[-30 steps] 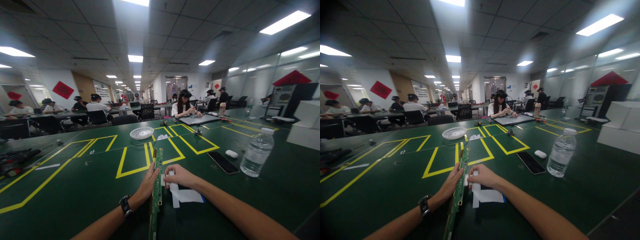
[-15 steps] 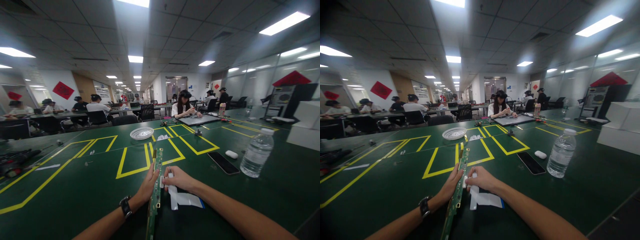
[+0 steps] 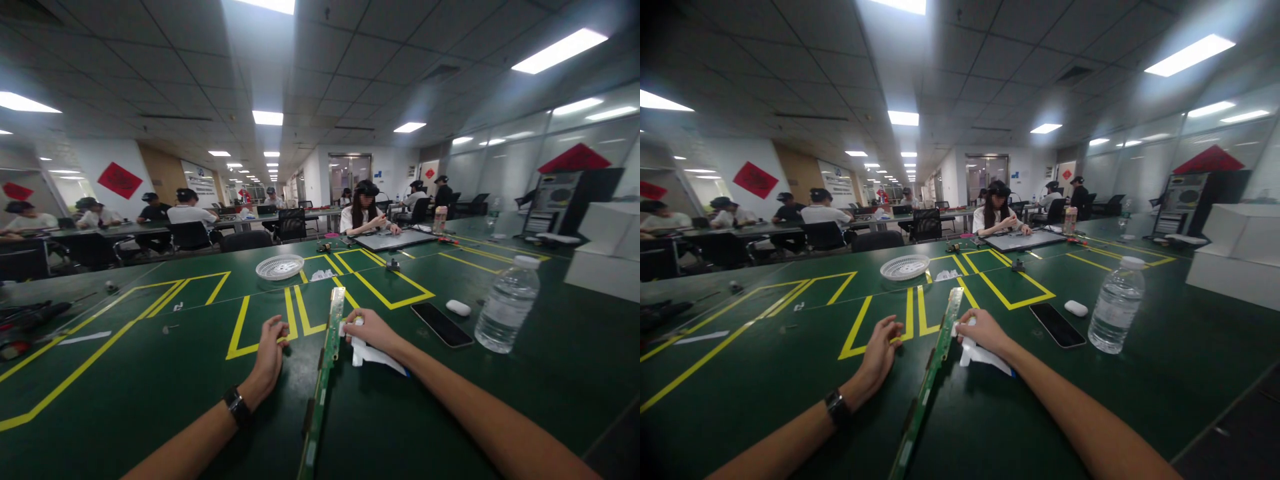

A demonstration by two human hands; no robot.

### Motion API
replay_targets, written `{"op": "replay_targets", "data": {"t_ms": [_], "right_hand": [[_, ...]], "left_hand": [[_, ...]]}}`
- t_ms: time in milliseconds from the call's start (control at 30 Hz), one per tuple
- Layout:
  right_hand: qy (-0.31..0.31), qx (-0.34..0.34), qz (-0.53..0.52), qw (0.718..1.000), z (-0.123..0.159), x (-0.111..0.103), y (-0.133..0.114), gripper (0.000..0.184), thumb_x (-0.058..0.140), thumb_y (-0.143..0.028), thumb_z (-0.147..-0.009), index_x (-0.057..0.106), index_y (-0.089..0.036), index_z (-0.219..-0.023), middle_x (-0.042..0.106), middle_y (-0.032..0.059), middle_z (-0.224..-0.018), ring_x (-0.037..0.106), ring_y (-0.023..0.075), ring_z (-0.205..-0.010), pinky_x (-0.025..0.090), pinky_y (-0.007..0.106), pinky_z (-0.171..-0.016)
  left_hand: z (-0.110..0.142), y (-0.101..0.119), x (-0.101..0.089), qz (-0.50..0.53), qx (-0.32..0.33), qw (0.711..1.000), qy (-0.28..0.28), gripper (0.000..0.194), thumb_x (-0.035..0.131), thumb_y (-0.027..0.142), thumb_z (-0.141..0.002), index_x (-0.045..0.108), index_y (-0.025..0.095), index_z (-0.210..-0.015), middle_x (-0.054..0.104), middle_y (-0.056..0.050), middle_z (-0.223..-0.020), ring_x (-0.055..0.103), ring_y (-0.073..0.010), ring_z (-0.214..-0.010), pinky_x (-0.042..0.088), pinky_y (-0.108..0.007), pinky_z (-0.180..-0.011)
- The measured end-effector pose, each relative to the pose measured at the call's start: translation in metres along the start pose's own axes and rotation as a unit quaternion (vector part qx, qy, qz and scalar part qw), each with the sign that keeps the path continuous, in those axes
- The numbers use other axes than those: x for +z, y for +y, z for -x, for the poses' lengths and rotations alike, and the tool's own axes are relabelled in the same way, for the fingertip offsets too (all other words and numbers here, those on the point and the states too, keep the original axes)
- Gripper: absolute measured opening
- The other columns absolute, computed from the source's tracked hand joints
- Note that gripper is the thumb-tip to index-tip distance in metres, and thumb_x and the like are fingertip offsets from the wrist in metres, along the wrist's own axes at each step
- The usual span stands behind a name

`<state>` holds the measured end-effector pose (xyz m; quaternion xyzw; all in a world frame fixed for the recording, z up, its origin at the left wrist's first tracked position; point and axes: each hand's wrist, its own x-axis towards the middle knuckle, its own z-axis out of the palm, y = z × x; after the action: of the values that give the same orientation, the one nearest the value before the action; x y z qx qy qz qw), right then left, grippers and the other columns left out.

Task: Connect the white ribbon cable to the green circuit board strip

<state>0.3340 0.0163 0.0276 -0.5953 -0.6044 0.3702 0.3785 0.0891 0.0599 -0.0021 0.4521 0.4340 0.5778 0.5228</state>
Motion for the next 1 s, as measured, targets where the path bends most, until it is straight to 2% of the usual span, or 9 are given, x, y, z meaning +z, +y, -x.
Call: {"op": "replay_targets", "data": {"t_ms": [100, 200, 267, 400, 633, 767, 833, 933, 1000], "right_hand": [[0.11, -0.04, 0.195, 0.974, -0.008, -0.03, 0.015, 0.021, 0.061, -0.033, -0.08, 0.061, -0.015, -0.089, 0.067, 0.008, -0.087, 0.062, 0.019, -0.079, 0.044, 0.029, -0.072], [0.13, -0.039, 0.359, 0.924, -0.01, -0.049, 0.025, 0.023, 0.057, -0.036, -0.083, 0.063, -0.015, -0.092, 0.064, 0.0125, -0.091, 0.06, 0.024, -0.084, 0.041, 0.033, -0.075], [0.138, -0.042, 0.41, 0.901, -0.01, -0.053, 0.028, 0.026, 0.057, -0.035, -0.083, 0.064, -0.015, -0.097, 0.059, 0.0157, -0.102, 0.058, 0.0267, -0.09, 0.04, 0.036, -0.078], [0.135, -0.098, 0.437, 0.884, -0.012, -0.051, 0.031, 0.023, 0.053, -0.024, -0.084, 0.063, -0.017, -0.103, 0.053, 0.0136, -0.115, 0.051, 0.027, -0.104, 0.039, 0.037, -0.088], [0.072, -0.184, 0.436, 0.878, -0.021, -0.049, 0.047, 0.021, 0.044, -0.012, -0.083, 0.062, -0.017, -0.095, 0.055, 0.0102, -0.115, 0.05, 0.022, -0.106, 0.036, 0.036, -0.094], [0.074, -0.166, 0.43, 0.885, -0.023, -0.047, 0.052, 0.027, 0.04, -0.012, -0.086, 0.063, -0.016, -0.101, 0.052, 0.0119, -0.127, 0.045, 0.0239, -0.119, 0.033, 0.038, -0.1], [0.069, -0.146, 0.436, 0.885, -0.023, -0.046, 0.052, 0.034, 0.038, -0.014, -0.089, 0.062, -0.017, -0.113, 0.044, 0.013, -0.137, 0.04, 0.0258, -0.127, 0.03, 0.04, -0.103], [0.051, -0.111, 0.453, 0.883, -0.022, -0.045, 0.051, 0.05, 0.035, -0.018, -0.091, 0.043, -0.022, -0.14, 0.034, 0.0139, -0.147, 0.035, 0.0284, -0.132, 0.028, 0.044, -0.104], [0.046, -0.097, 0.455, 0.884, -0.021, -0.044, 0.049, 0.056, 0.034, -0.02, -0.092, 0.028, -0.024, -0.148, 0.03, 0.0137, -0.15, 0.033, 0.0285, -0.134, 0.028, 0.044, -0.105]], "left_hand": [[-0.006, -0.001, -0.007, -0.042, 0.027, 0.999, 0.0, 0.028, 0.052, 0.038, -0.082, 0.055, 0.023, -0.105, 0.056, -0.001, -0.1, 0.051, -0.0142, -0.086, 0.038, -0.022, -0.064], [-0.008, -0.004, -0.009, -0.071, 0.038, 0.997, 0.01, 0.031, 0.052, 0.039, -0.081, 0.054, 0.024, -0.108, 0.057, -0.002, -0.105, 0.05, -0.0151, -0.088, 0.036, -0.023, -0.065], [-0.008, -0.005, -0.009, -0.071, 0.036, 0.996, 0.025, 0.033, 0.053, 0.039, -0.08, 0.052, 0.024, -0.11, 0.058, -0.002, -0.103, 0.051, -0.0155, -0.087, 0.036, -0.024, -0.065], [-0.007, -0.001, -0.006, -0.064, 0.04, 0.997, 0.025, 0.034, 0.055, 0.036, -0.079, 0.051, 0.022, -0.109, 0.057, -0.003, -0.101, 0.052, -0.0149, -0.084, 0.037, -0.023, -0.062], [-0.003, 0.002, -0.002, -0.065, 0.042, 0.997, -0.006, 0.034, 0.055, 0.037, -0.076, 0.051, 0.021, -0.106, 0.055, -0.004, -0.099, 0.052, -0.0153, -0.082, 0.038, -0.022, -0.058], [-0.004, 0.0, -0.002, -0.067, 0.04, 0.997, -0.014, 0.035, 0.055, 0.04, -0.075, 0.052, 0.021, -0.104, 0.055, -0.004, -0.098, 0.051, -0.0155, -0.08, 0.038, -0.023, -0.058], [-0.004, 0.0, -0.003, -0.073, 0.039, 0.997, -0.01, 0.035, 0.056, 0.041, -0.075, 0.053, 0.021, -0.103, 0.056, -0.003, -0.097, 0.051, -0.0157, -0.08, 0.037, -0.023, -0.059], [-0.002, 0.003, -0.002, -0.082, 0.042, 0.996, -0.01, 0.033, 0.057, 0.04, -0.075, 0.054, 0.021, -0.102, 0.057, -0.003, -0.096, 0.053, -0.0167, -0.082, 0.038, -0.024, -0.062], [0.0, 0.006, -0.002, -0.085, 0.048, 0.995, -0.013, 0.031, 0.057, 0.039, -0.076, 0.055, 0.021, -0.101, 0.057, -0.003, -0.096, 0.054, -0.0185, -0.087, 0.04, -0.026, -0.066]]}}
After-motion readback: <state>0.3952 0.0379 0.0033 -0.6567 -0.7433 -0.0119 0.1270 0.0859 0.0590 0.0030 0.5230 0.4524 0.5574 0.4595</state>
